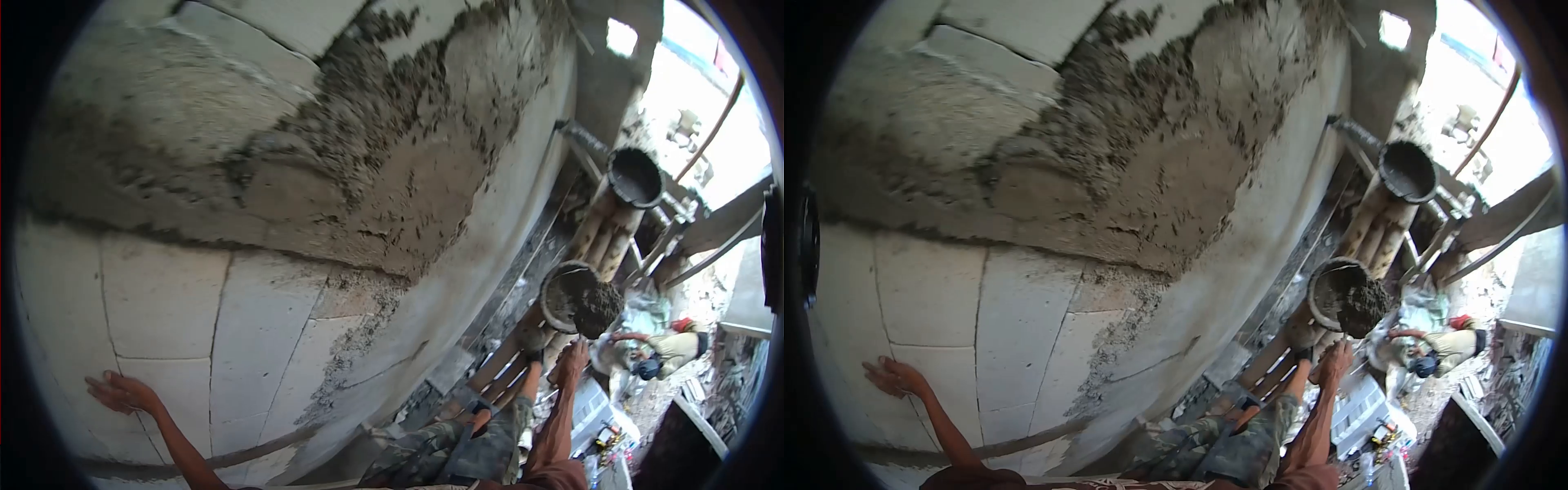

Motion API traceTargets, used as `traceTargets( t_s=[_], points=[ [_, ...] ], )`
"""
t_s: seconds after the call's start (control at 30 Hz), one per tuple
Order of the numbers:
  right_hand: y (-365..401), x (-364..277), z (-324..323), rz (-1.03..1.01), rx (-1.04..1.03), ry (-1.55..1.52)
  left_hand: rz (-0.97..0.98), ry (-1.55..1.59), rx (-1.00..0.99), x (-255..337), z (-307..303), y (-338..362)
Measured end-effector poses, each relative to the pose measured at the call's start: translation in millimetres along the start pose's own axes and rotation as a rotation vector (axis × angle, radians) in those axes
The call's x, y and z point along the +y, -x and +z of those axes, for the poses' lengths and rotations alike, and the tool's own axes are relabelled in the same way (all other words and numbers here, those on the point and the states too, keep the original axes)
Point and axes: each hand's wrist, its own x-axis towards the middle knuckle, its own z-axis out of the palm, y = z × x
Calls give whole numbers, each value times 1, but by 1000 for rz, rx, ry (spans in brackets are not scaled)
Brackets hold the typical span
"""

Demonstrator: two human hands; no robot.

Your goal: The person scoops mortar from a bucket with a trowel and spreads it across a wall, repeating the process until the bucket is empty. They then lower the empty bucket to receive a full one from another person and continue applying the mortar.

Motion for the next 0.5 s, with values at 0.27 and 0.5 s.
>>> traceTargets(
  t_s=[0.27,0.5],
  points=[
    [148,-257,-90,-440,223,-484,64,199,-68,-22,-11,-29],
    [57,-375,-21,-817,1279,89,107,228,-25,-27,-6,-32]
  ],
)
